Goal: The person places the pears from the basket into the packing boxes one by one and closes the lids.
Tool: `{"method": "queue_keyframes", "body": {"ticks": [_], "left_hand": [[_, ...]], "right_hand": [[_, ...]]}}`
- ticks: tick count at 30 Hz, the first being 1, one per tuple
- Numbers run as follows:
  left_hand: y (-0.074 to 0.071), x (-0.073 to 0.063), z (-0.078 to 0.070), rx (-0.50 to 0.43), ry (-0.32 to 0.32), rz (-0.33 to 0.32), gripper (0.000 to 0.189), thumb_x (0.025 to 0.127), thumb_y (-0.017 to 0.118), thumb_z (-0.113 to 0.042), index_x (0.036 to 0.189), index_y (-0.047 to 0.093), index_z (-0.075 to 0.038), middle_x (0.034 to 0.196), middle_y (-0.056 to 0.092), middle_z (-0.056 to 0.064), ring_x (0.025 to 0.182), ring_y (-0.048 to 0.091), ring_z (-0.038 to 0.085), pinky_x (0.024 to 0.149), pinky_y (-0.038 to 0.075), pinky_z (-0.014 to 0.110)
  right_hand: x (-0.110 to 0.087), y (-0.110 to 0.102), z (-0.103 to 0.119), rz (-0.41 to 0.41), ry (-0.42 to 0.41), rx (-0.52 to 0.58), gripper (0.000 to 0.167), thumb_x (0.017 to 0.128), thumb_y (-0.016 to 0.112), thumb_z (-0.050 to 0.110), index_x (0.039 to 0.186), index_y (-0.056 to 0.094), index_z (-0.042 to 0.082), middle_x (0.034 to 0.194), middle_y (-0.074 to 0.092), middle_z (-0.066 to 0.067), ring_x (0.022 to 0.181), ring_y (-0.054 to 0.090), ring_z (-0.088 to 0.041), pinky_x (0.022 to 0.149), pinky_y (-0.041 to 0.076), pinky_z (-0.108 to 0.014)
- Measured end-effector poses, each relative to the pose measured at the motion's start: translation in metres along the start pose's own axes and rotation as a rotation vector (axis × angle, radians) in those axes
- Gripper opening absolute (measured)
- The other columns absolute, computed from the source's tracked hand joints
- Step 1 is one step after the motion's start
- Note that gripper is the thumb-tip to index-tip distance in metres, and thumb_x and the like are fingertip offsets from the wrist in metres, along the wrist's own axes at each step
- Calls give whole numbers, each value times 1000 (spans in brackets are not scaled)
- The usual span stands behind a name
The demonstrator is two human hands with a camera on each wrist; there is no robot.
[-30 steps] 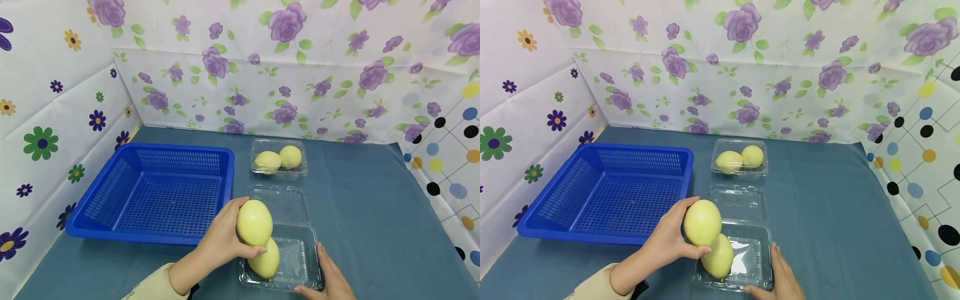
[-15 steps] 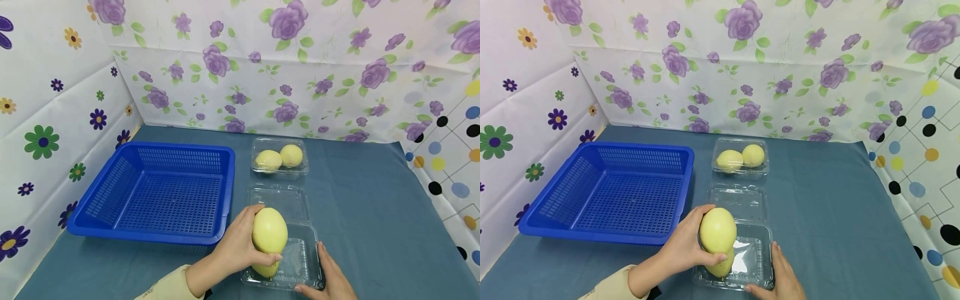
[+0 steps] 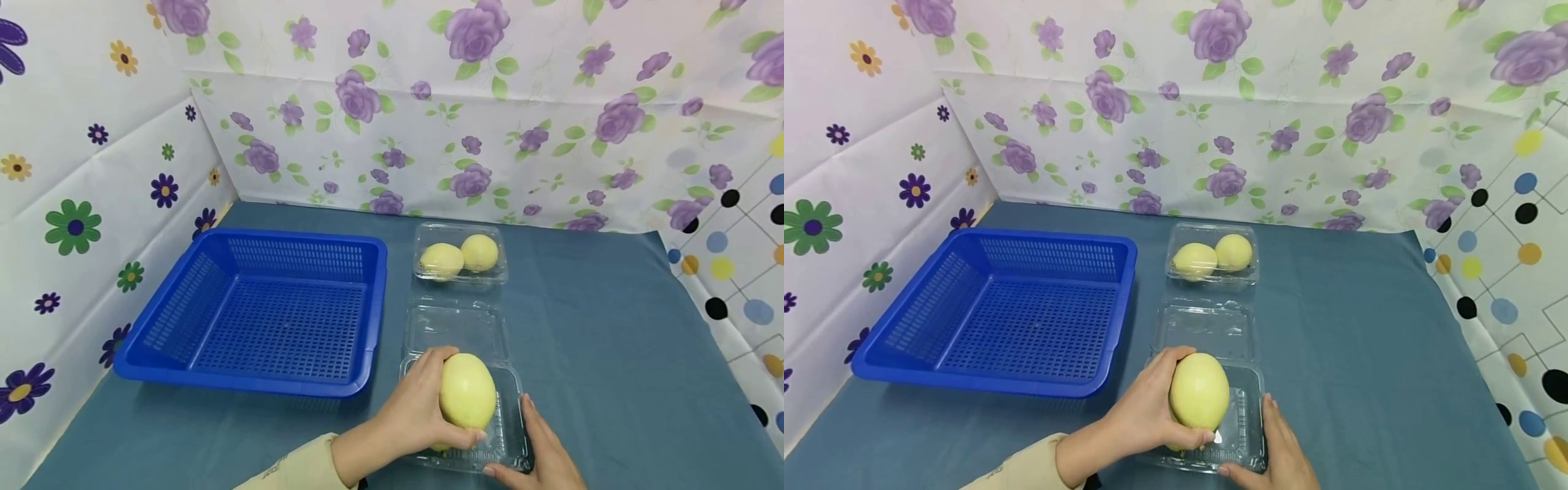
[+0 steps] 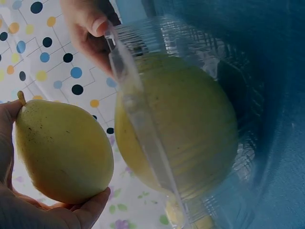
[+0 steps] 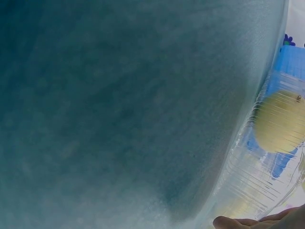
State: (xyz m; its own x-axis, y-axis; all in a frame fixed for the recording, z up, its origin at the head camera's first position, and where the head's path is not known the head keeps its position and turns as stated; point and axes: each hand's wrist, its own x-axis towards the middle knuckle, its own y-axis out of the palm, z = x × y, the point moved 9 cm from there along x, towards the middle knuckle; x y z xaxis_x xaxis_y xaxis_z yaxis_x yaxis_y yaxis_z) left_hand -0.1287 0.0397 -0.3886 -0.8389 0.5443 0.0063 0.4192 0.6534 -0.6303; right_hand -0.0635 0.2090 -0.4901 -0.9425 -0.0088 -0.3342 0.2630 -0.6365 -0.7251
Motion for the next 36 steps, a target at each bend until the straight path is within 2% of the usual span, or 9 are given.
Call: {"method": "queue_keyframes", "body": {"ticks": [9, 16, 24, 36], "left_hand": [[9, 1, 5, 13, 7, 21, 94, 62, 85, -45, 136, 39, -9, 123, 51, 4, 105, 53, 13, 81, 52, 30], [16, 5, 4, 63, 55, 9, 94, 61, 86, -45, 133, 41, -6, 119, 52, 4, 101, 52, 11, 80, 51, 26], [23, 17, -2, 127, 114, 61, 95, 60, 86, -47, 133, 42, -4, 115, 52, 4, 96, 53, 8, 77, 50, 23], [40, 26, -2, 155, 126, 103, 91, 60, 86, -47, 131, 44, -7, 115, 53, 2, 97, 53, 7, 80, 49, 21]], "right_hand": [[0, 0, -2, 24, 5, 30, 118, 74, 76, 50, 151, 4, -4, 151, 13, -35, 133, 22, -55, 92, 40, -66], [0, 1, -3, 27, -4, 50, 117, 74, 77, 48, 151, 5, -3, 151, 14, -35, 133, 22, -55, 92, 40, -65], [1, -1, 0, 1, -58, 75, 116, 75, 77, 45, 150, 5, -6, 150, 14, -36, 132, 23, -57, 92, 39, -67], [2, 0, -2, 20, -33, 67, 116, 75, 77, 46, 150, 5, -4, 151, 13, -35, 133, 21, -55, 94, 38, -66]]}}
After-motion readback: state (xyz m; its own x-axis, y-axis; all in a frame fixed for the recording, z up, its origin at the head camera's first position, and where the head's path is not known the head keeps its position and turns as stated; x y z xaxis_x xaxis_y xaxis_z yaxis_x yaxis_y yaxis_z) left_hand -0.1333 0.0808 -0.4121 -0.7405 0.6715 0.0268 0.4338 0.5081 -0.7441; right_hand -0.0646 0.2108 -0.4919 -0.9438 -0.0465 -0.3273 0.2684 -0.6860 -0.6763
